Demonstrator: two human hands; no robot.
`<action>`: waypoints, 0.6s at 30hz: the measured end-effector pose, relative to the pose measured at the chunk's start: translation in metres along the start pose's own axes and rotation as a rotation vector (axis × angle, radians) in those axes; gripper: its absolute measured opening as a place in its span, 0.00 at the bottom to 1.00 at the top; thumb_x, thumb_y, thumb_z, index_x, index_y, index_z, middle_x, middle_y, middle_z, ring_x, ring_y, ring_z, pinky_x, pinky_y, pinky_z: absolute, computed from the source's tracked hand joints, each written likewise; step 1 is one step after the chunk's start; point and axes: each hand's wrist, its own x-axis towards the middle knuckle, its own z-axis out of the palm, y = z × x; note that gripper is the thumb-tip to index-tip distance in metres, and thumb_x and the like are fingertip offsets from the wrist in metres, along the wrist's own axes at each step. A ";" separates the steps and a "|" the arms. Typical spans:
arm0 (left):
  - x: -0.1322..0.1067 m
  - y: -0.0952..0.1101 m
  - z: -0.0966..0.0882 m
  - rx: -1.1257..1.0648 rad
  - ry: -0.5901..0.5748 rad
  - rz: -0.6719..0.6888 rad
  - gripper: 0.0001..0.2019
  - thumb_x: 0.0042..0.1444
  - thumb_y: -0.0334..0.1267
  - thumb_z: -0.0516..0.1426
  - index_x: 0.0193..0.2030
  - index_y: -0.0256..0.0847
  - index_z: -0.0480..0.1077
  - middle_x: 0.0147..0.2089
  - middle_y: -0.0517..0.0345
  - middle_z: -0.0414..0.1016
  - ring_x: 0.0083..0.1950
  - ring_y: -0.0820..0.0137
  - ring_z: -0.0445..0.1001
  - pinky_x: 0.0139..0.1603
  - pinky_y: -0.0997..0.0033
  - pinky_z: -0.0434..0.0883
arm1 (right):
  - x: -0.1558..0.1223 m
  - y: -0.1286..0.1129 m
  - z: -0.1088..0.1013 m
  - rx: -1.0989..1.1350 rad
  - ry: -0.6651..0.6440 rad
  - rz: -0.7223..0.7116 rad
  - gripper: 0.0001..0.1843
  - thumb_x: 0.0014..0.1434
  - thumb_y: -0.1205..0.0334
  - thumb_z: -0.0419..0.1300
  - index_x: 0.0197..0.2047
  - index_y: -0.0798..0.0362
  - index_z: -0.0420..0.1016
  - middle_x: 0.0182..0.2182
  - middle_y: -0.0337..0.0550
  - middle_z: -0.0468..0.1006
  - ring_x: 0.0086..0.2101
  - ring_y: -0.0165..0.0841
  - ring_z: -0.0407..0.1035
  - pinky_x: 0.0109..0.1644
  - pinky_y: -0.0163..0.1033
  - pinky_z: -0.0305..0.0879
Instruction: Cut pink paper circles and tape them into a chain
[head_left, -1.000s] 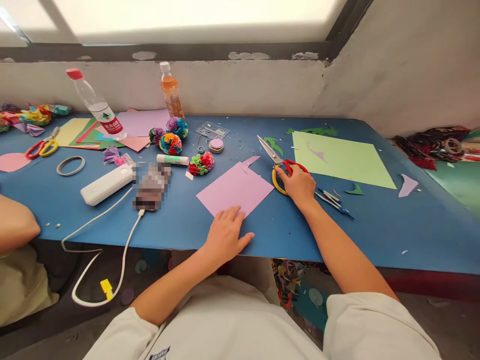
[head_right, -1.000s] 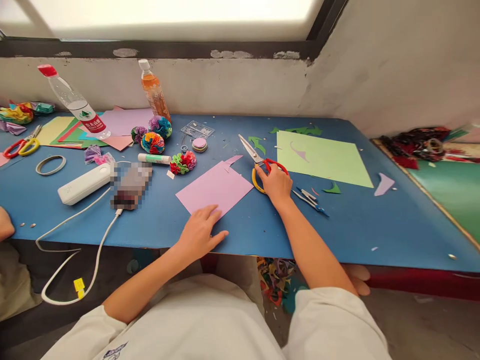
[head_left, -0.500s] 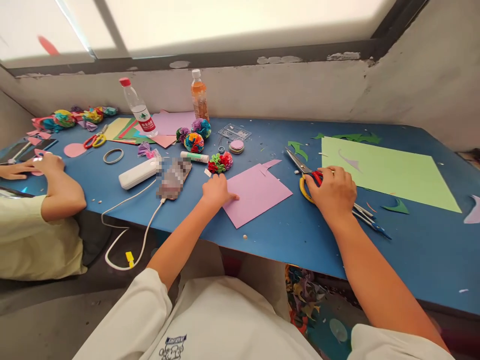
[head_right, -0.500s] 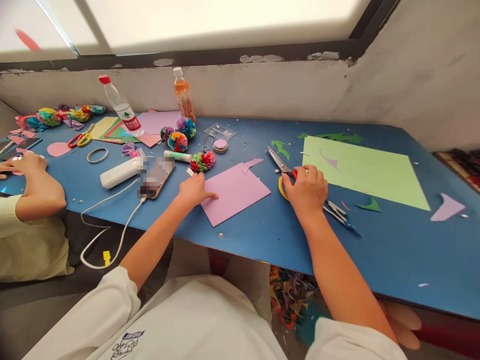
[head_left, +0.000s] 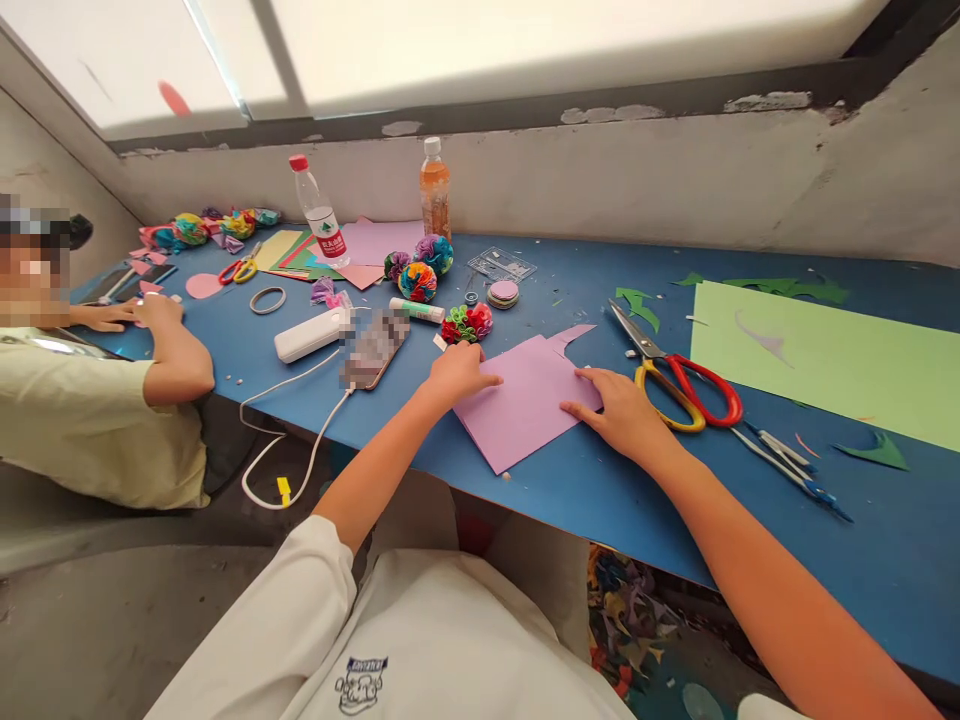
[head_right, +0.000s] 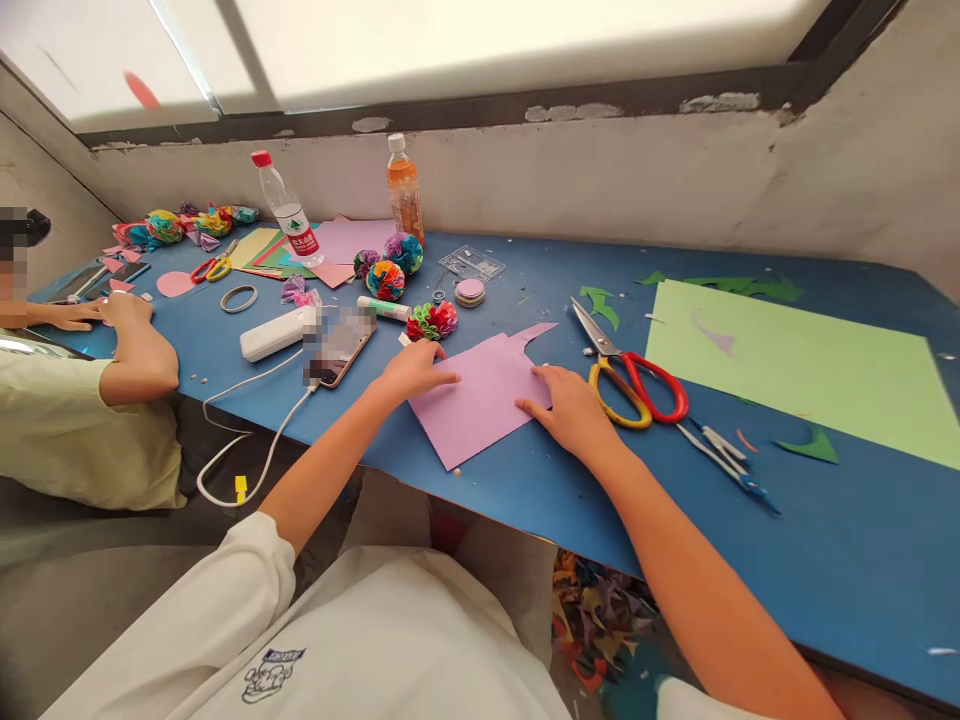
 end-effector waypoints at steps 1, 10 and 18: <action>0.001 0.000 -0.001 -0.021 0.000 0.002 0.25 0.54 0.48 0.61 0.55 0.37 0.66 0.62 0.45 0.68 0.61 0.57 0.68 0.53 0.65 0.69 | -0.001 -0.002 0.000 0.016 0.007 0.004 0.33 0.55 0.44 0.57 0.58 0.57 0.68 0.53 0.60 0.73 0.54 0.52 0.67 0.56 0.58 0.65; 0.028 -0.008 -0.004 -0.316 -0.021 0.210 0.23 0.53 0.39 0.63 0.55 0.34 0.69 0.59 0.47 0.73 0.60 0.62 0.71 0.57 0.68 0.69 | -0.001 -0.018 -0.009 0.701 0.295 0.079 0.43 0.47 0.49 0.68 0.64 0.45 0.57 0.49 0.49 0.72 0.42 0.40 0.74 0.43 0.48 0.75; 0.042 -0.028 0.009 -0.444 0.050 0.414 0.15 0.61 0.35 0.51 0.51 0.33 0.71 0.50 0.49 0.79 0.49 0.68 0.78 0.46 0.71 0.75 | 0.002 -0.008 -0.002 0.692 0.072 0.055 0.28 0.55 0.44 0.61 0.54 0.52 0.72 0.47 0.50 0.81 0.46 0.44 0.76 0.49 0.52 0.75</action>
